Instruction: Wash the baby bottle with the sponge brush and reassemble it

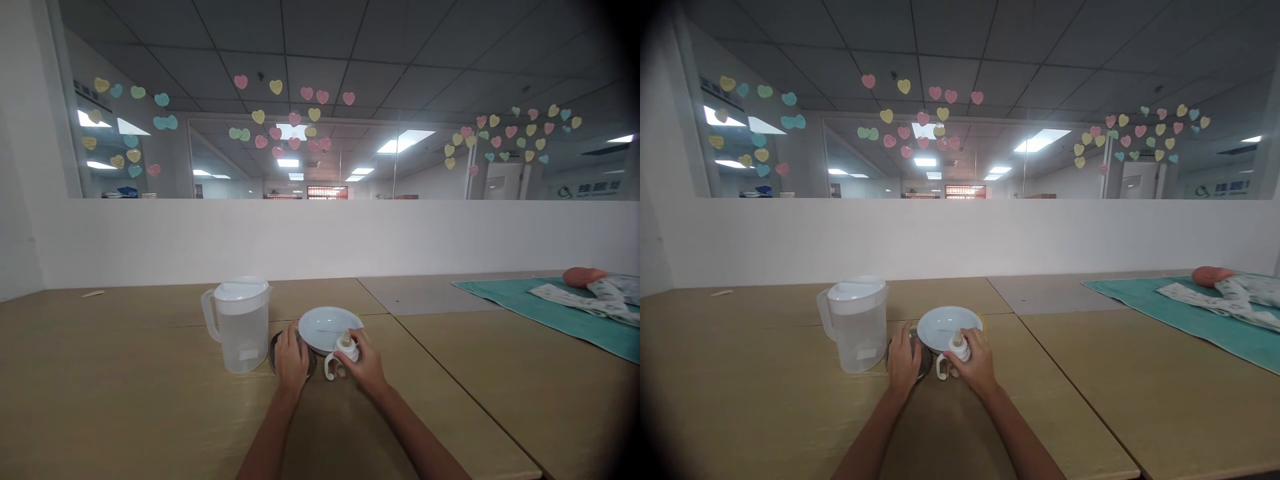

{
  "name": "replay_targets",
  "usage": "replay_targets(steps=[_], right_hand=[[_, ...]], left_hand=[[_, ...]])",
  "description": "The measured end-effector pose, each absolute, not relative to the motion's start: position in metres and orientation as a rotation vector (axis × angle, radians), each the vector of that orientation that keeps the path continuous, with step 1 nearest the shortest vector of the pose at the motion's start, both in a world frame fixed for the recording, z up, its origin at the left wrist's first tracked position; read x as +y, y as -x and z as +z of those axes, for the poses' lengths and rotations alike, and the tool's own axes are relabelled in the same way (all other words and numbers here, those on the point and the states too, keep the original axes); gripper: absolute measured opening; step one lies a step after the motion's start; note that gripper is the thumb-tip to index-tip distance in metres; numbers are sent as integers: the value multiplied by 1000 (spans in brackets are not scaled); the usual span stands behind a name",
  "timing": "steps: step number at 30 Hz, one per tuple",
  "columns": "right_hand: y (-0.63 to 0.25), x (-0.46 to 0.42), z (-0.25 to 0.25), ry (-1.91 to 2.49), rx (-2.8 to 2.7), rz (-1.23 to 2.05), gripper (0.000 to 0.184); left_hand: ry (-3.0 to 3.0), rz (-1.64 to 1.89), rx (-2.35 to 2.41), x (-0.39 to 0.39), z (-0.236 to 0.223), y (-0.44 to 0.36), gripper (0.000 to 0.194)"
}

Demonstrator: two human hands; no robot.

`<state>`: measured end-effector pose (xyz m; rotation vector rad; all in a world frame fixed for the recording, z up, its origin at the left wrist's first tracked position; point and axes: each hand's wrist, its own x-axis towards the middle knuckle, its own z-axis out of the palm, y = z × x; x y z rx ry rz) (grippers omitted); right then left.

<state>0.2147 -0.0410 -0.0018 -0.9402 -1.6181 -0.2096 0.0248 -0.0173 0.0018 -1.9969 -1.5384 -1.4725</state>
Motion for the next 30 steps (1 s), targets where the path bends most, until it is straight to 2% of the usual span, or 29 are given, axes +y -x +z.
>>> replay_targets(steps=[4, 7, 11, 17, 19, 22, 26, 30], right_hand=[[-216, -41, -1, 931, -1629, -282, 36], [-216, -41, -1, 928, -1632, -301, 34], [-216, -42, -1, 942, -1643, -287, 33], [-218, -41, -3, 922, -1644, -256, 39], [-218, -39, -5, 915, -1640, -245, 44], [-219, -38, -6, 913, -1615, -252, 48], [-220, -40, -7, 873, -1625, -425, 58], [-217, -41, -11, 728, -1665, -709, 59]], left_hand=[[2116, -1156, -1627, -9, -7, -20, 49], [2079, -1016, -1742, -10, -9, -21, 47], [1940, -989, -1763, -13, -6, -22, 39], [1819, -968, -1869, -13, -12, -22, 39], [1780, -1021, -1898, -12, -10, -20, 34], [1629, -1329, -1755, -15, 1, -21, 37], [1565, -1754, -1163, -25, 8, -34, 48], [1788, -1810, -679, -36, -1, -51, 44]])
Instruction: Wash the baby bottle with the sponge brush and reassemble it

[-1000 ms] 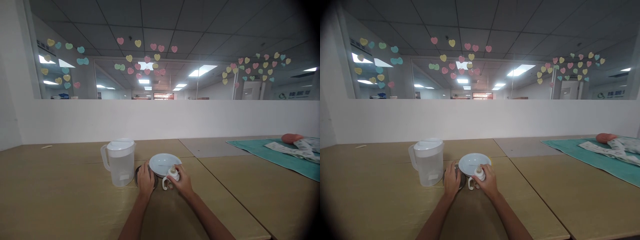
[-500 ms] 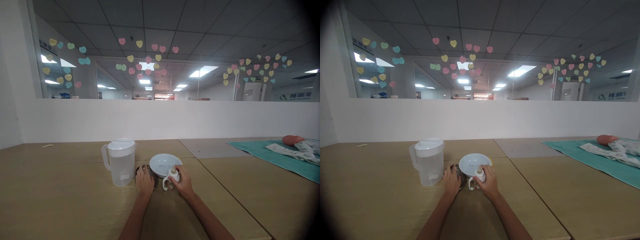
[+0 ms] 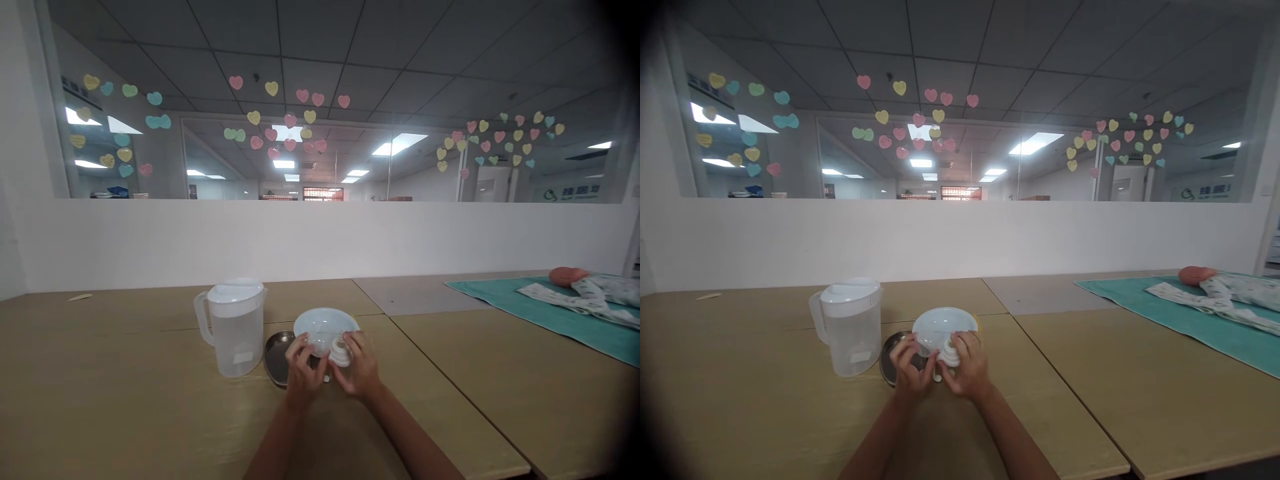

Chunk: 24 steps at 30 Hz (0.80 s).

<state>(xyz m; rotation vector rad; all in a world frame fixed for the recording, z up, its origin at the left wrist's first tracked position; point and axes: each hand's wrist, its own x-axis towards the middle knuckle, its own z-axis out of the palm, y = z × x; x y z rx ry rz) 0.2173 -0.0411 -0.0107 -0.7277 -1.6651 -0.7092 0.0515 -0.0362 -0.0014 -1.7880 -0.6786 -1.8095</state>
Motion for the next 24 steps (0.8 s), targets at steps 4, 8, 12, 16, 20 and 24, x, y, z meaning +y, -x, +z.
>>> replay_targets(steps=[4, 8, 12, 16, 20, 24], right_hand=[[-214, -40, -13, 611, -1630, -839, 49], [-211, -42, -8, 689, -1539, -759, 44], [-206, -47, -3, 942, -1386, -499, 42], [-201, -46, -4, 988, -1379, -393, 39], [-201, -43, -8, 1008, -1416, -354, 33], [-201, -42, -12, 1034, -1425, -346, 29]], left_hand=[[1963, -1755, -450, -43, -7, -59, 38], [2082, -1616, -405, -47, -5, -61, 43], [2208, -1542, -561, -46, -3, -63, 54], [2362, -1400, -667, -42, -2, -61, 63], [2472, -1341, -719, -41, -3, -59, 62], [2498, -1325, -763, -43, -4, -59, 59]])
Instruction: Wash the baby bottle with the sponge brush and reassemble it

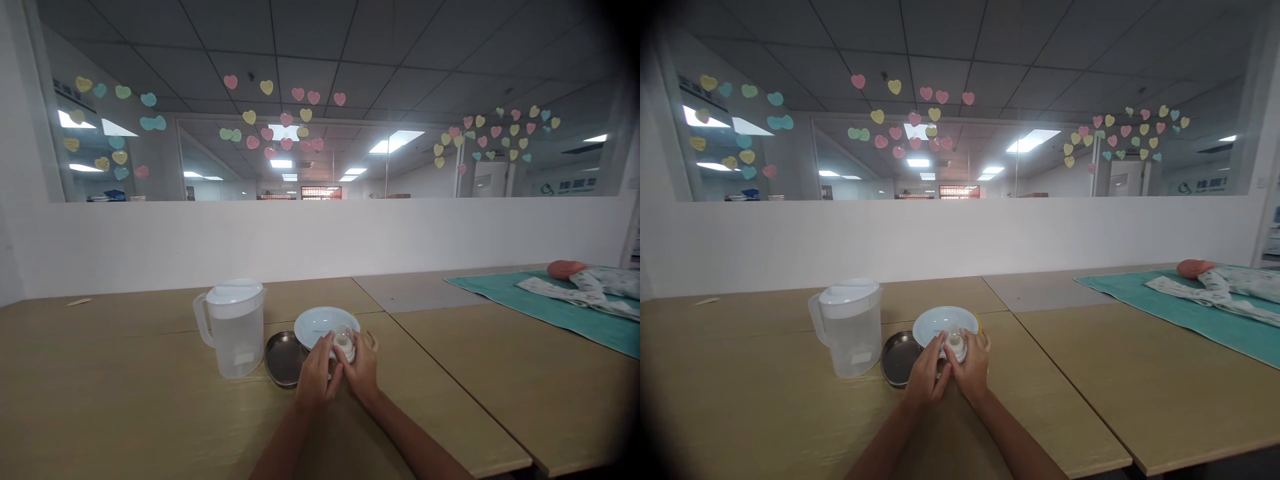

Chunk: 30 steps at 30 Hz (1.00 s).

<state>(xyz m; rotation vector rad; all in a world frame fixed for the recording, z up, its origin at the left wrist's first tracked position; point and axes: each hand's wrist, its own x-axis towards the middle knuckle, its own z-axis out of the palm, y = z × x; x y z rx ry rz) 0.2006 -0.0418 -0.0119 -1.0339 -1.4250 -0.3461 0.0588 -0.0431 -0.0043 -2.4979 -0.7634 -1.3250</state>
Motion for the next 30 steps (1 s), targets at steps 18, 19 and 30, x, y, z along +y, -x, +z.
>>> replay_targets(steps=[18, 19, 30], right_hand=[[-199, -39, -19, 1031, -1398, -321, 30], [-200, -39, -18, 1030, -1416, -320, 30], [-221, -42, -5, 907, -1435, -205, 27]], left_hand=[[2513, -1460, -769, -44, -7, -58, 60], [2525, -1474, -790, -44, -7, -58, 59], [2556, -1455, -962, -46, -1, -53, 56]])
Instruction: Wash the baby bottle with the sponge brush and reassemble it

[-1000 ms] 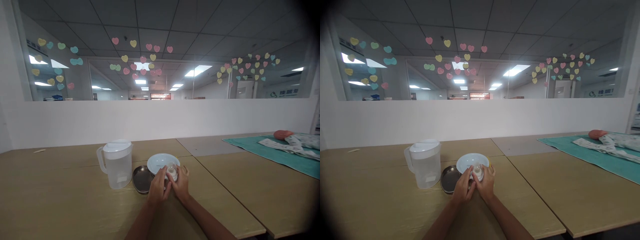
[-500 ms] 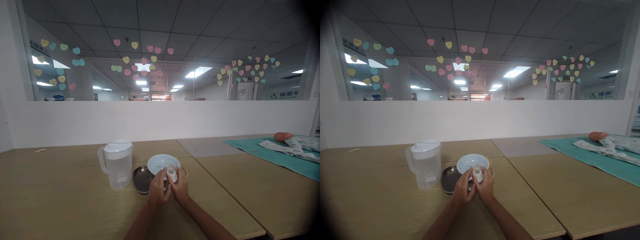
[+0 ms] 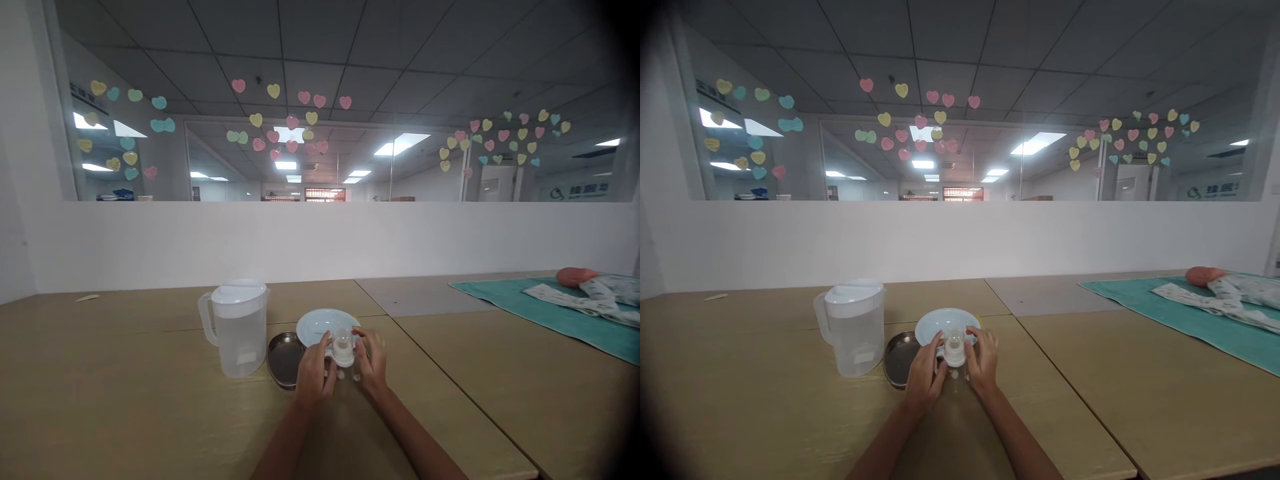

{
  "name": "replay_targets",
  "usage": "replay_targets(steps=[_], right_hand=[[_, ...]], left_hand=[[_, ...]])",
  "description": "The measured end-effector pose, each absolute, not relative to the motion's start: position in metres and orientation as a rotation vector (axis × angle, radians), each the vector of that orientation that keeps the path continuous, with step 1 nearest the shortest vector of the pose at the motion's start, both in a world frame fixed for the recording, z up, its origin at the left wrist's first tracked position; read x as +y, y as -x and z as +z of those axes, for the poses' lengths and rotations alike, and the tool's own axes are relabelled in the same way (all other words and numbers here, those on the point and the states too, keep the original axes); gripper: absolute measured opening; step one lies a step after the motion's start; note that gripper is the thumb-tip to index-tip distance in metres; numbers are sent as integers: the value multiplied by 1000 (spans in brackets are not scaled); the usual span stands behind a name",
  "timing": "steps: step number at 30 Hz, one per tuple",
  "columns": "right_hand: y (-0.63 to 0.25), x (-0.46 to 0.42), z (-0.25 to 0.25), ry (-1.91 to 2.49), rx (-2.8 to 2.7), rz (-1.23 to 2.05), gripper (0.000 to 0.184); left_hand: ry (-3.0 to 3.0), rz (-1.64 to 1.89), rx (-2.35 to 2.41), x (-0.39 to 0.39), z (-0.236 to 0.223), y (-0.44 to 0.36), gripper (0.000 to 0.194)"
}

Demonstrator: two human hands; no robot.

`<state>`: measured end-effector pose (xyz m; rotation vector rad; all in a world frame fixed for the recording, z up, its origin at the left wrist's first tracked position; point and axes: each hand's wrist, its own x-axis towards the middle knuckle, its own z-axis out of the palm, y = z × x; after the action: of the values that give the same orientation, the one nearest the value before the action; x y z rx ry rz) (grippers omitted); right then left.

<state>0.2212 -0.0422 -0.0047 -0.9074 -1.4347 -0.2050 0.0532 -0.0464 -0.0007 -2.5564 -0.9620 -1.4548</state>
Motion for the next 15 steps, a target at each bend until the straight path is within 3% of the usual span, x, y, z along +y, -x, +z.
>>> replay_targets(steps=[5, 15], right_hand=[[-217, -42, -6, 882, -1534, -118, 35], [-216, -32, -12, 986, -1304, 118, 36]], left_hand=[[2557, -1421, -988, -46, -5, -59, 65], [2603, -1469, -979, -43, -7, -71, 57]])
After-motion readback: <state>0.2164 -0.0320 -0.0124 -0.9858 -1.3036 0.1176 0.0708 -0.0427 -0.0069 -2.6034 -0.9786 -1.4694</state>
